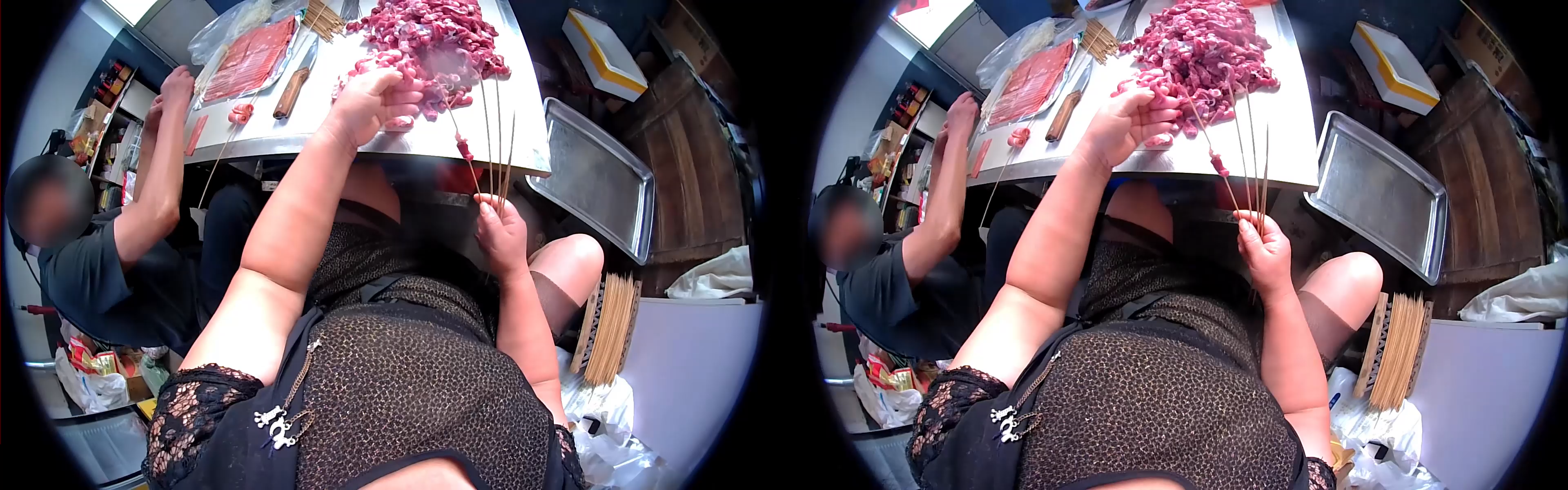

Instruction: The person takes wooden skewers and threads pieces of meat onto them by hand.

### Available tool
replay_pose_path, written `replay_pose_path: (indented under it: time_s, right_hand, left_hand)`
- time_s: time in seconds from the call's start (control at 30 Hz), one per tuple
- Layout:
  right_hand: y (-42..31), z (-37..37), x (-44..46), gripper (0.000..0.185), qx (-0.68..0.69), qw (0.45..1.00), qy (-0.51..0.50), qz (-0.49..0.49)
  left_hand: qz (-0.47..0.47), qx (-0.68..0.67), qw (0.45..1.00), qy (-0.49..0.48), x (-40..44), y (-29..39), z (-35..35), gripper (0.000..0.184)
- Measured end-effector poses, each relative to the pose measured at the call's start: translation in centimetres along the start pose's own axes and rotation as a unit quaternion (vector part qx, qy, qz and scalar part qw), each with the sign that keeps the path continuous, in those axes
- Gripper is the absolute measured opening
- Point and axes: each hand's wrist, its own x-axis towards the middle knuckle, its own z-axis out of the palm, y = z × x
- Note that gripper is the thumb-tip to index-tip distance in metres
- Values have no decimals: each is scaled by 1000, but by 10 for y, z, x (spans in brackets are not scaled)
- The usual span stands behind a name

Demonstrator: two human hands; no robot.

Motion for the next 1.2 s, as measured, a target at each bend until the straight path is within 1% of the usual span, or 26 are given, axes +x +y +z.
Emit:
replay_pose_path:
  time_s: [0.03, 0.1, 0.13, 0.27, 0.33, 0.37, 0.43, 0.57, 0.63, 0.77, 0.83, 1.03, 1.1, 1.2]
  right_hand:
    - [-1, 1, -1, 18, -2, 1000, -6, -5]
    - [-1, 2, -2, 18, -15, 1000, -5, -5]
    - [-1, 3, -3, 18, -28, 1000, -4, -5]
    - [4, 3, -4, 17, -65, 998, 3, -21]
    - [2, 4, -5, 17, -62, 998, 2, -15]
    - [2, 4, -6, 17, -59, 998, 3, -10]
    - [2, 4, -6, 17, -61, 998, 3, -9]
    - [2, 6, -7, 17, -65, 998, 8, -12]
    - [1, 8, -9, 17, -70, 997, 17, -12]
    - [2, 11, -11, 18, -80, 996, 36, -22]
    - [4, 10, -10, 17, -81, 996, 34, -24]
    - [5, 5, -8, 19, -89, 995, 29, -37]
    - [5, 6, -8, 19, -87, 995, 26, -37]
    - [4, 10, -10, 20, -99, 994, 28, -42]
  left_hand:
    - [-1, 0, 1000, -2, 1, -4, 2, 22]
    - [-3, -108, 993, -39, 2, -13, 6, 25]
    - [-2, -124, 991, -55, 3, -14, 7, 26]
    - [-18, -98, 994, -40, 3, -11, 14, 26]
    - [25, -48, 999, -7, 5, -15, 14, 27]
    - [24, -49, 998, -6, 6, -17, 13, 27]
    - [25, -111, 994, -2, 6, -16, 13, 26]
    - [21, -102, 995, -6, 2, -17, 20, 25]
    - [30, -102, 994, -24, 0, -19, 20, 24]
    - [33, -112, 993, -13, -5, -23, 26, 23]
    - [31, -156, 987, -1, -7, -25, 29, 22]
    - [38, -126, 991, -25, -11, -31, 32, 23]
    - [29, -135, 990, -24, -14, -35, 36, 23]
    - [8, -141, 989, -49, -19, -40, 37, 23]
